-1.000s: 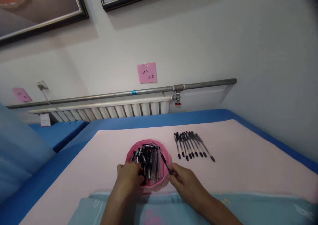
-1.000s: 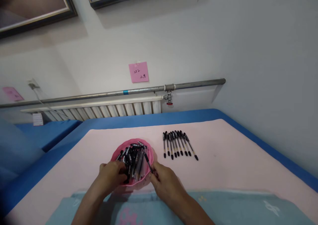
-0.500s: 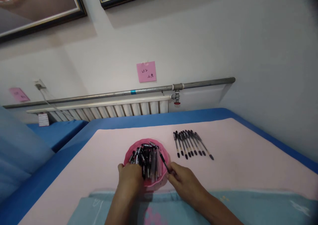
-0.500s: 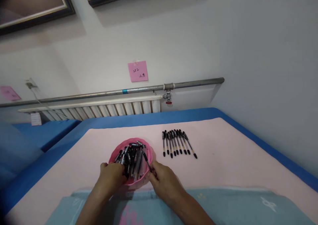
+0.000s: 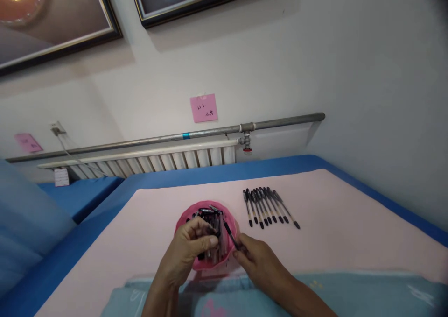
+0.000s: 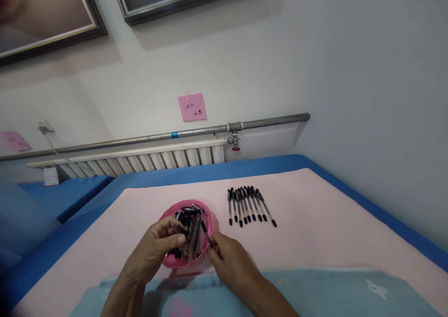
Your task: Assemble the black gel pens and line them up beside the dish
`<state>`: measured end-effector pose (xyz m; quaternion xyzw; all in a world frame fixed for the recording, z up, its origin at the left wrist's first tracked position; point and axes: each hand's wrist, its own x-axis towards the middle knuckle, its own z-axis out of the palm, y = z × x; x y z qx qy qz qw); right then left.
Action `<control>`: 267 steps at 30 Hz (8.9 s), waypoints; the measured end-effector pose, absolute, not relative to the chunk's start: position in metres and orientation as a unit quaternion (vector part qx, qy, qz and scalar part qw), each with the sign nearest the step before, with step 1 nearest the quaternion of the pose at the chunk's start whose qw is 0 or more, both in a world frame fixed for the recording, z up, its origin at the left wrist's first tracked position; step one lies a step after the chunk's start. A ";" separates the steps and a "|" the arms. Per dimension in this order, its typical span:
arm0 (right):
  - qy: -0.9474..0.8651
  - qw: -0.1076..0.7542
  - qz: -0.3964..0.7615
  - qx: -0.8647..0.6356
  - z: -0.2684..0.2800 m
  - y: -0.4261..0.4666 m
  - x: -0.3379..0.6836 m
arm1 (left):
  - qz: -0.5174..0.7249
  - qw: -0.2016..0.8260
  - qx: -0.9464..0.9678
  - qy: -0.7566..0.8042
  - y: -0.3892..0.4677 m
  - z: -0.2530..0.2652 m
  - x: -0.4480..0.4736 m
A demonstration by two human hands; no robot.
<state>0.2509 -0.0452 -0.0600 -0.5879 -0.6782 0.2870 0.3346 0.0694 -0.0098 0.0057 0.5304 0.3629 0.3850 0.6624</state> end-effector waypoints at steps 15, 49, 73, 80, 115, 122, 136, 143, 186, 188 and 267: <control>-0.453 0.544 0.513 -0.486 -0.015 -0.062 0.253 | 0.421 0.688 0.476 0.350 -0.010 0.002 0.079; -0.303 0.692 0.527 -0.389 -0.015 -0.059 0.247 | 0.459 0.649 0.485 0.364 -0.024 -0.011 0.119; -0.307 0.663 0.553 -0.400 -0.018 -0.060 0.246 | 0.322 0.709 0.487 0.395 -0.028 -0.018 0.122; -0.296 0.666 0.543 -0.416 -0.018 -0.060 0.250 | 0.345 0.692 0.509 0.378 -0.023 -0.020 0.121; -0.212 0.641 0.544 -0.498 -0.010 -0.053 0.274 | 0.165 0.102 0.759 0.622 0.028 -0.025 0.039; -0.223 0.621 0.545 -0.517 -0.010 -0.053 0.273 | 0.088 0.105 0.783 0.606 0.027 -0.030 0.043; -0.254 0.608 0.534 -0.529 -0.011 -0.053 0.273 | 0.042 0.102 0.778 0.618 0.022 -0.013 0.044; -0.282 0.611 0.521 -0.525 -0.010 -0.054 0.271 | 0.014 0.123 0.777 0.618 0.021 -0.011 0.043; -0.343 0.592 0.507 -0.525 -0.013 -0.058 0.269 | -0.070 0.029 0.746 0.662 0.008 -0.018 0.062; -0.347 0.592 0.508 -0.521 -0.013 -0.058 0.269 | -0.070 0.034 0.742 0.666 0.009 -0.018 0.062; -0.662 0.408 0.216 -0.590 -0.032 -0.072 0.243 | 0.510 0.689 0.321 0.403 -0.011 -0.009 0.110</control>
